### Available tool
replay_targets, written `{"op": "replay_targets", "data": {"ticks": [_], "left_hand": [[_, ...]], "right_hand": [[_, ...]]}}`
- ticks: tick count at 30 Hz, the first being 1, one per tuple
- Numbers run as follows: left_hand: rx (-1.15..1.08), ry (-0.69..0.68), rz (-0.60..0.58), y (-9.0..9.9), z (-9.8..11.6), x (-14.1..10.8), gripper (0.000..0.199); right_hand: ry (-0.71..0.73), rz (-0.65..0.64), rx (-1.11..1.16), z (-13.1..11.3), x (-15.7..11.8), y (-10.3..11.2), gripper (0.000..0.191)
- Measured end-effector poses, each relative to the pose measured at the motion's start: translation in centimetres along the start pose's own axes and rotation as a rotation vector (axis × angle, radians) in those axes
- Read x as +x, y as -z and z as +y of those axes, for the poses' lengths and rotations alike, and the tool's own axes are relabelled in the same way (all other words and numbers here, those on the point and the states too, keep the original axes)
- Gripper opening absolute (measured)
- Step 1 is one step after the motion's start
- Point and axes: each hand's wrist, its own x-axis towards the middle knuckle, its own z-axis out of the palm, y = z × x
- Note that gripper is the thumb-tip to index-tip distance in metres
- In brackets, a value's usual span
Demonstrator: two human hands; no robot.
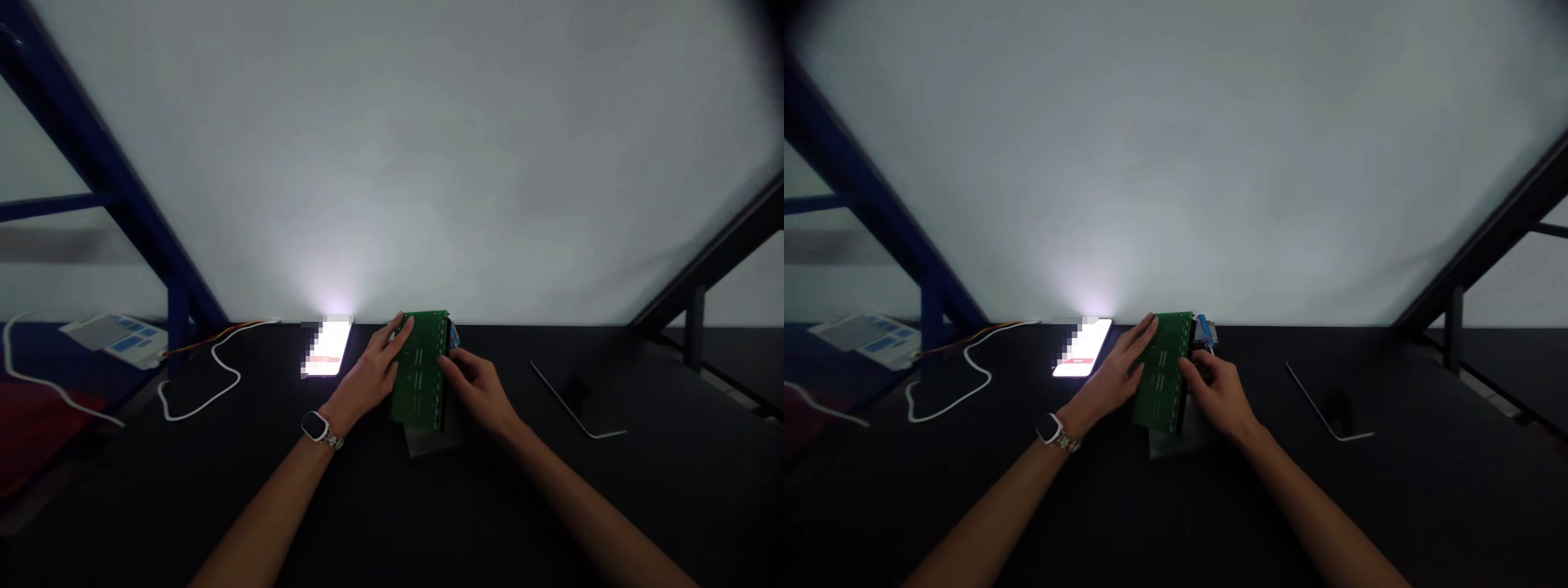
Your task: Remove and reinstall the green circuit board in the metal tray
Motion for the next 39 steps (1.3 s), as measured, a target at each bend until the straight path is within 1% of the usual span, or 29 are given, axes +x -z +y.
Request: {"op": "replay_targets", "data": {"ticks": [2,4,6,8,10,12,14,16,19,22,24,26,28,30,31,34,36,39], "left_hand": [[0.040,-0.015,0.050,0.5,0.1,0.1,0.079],[0.067,-0.033,0.092,1.0,0.2,0.3,0.080],[0.075,-0.043,0.124,1.3,0.4,0.3,0.081],[0.063,-0.039,0.147,1.4,0.6,0.4,0.083],[0.041,-0.028,0.170,1.4,0.7,0.4,0.089],[0.014,-0.017,0.196,1.4,0.7,0.4,0.094],[-0.025,-0.008,0.229,1.3,0.7,0.5,0.095],[-0.054,-0.001,0.265,1.1,0.7,0.5,0.090],[-0.044,0.037,0.315,0.4,0.5,0.6,0.077],[-0.038,0.164,0.370,-0.5,0.1,0.5,0.062],[-0.077,0.268,0.412,-1.0,-0.3,0.4,0.054],[-0.141,0.346,0.406,-1.2,-0.7,0.3,0.044],[-0.205,0.409,0.336,-1.2,-0.9,0.3,0.034],[-0.283,0.458,0.266,-1.1,-0.8,0.4,0.041],[-0.330,0.472,0.251,-1.1,-0.6,0.4,0.045],[-0.456,0.471,0.264,-1.1,0.2,0.6,0.046],[-0.493,0.458,0.286,-1.3,0.9,0.8,0.046],[-0.572,0.438,0.291,-1.6,2.0,1.0,0.040]], "right_hand": [[-0.017,0.012,-0.059,0.4,0.2,0.5,0.033],[-0.005,0.020,-0.109,0.6,0.5,1.0,0.034],[0.010,0.002,-0.118,0.7,0.7,1.3,0.034],[-0.014,-0.046,-0.061,0.7,0.8,1.4,0.035],[-0.077,-0.085,0.039,0.5,0.8,1.4,0.037],[-0.137,-0.087,0.134,0.2,0.8,1.4,0.038],[-0.148,-0.090,0.202,-0.1,0.8,1.4,0.038],[-0.119,-0.125,0.252,-0.4,0.9,1.5,0.035],[-0.094,-0.179,0.318,-0.5,0.9,1.7,0.033],[-0.140,-0.193,0.399,-0.2,0.8,1.9,0.035],[-0.188,-0.195,0.443,0.1,0.7,1.9,0.033],[-0.226,-0.190,0.482,0.3,0.6,1.7,0.031],[-0.248,-0.201,0.513,0.4,0.6,1.5,0.030],[-0.265,-0.227,0.524,0.4,0.6,1.3,0.029],[-0.273,-0.239,0.516,0.4,0.6,1.2,0.028],[-0.284,-0.256,0.459,0.5,0.6,0.8,0.029],[-0.278,-0.261,0.410,0.7,0.6,0.5,0.031],[-0.243,-0.257,0.356,0.7,0.5,0.1,0.032]]}}
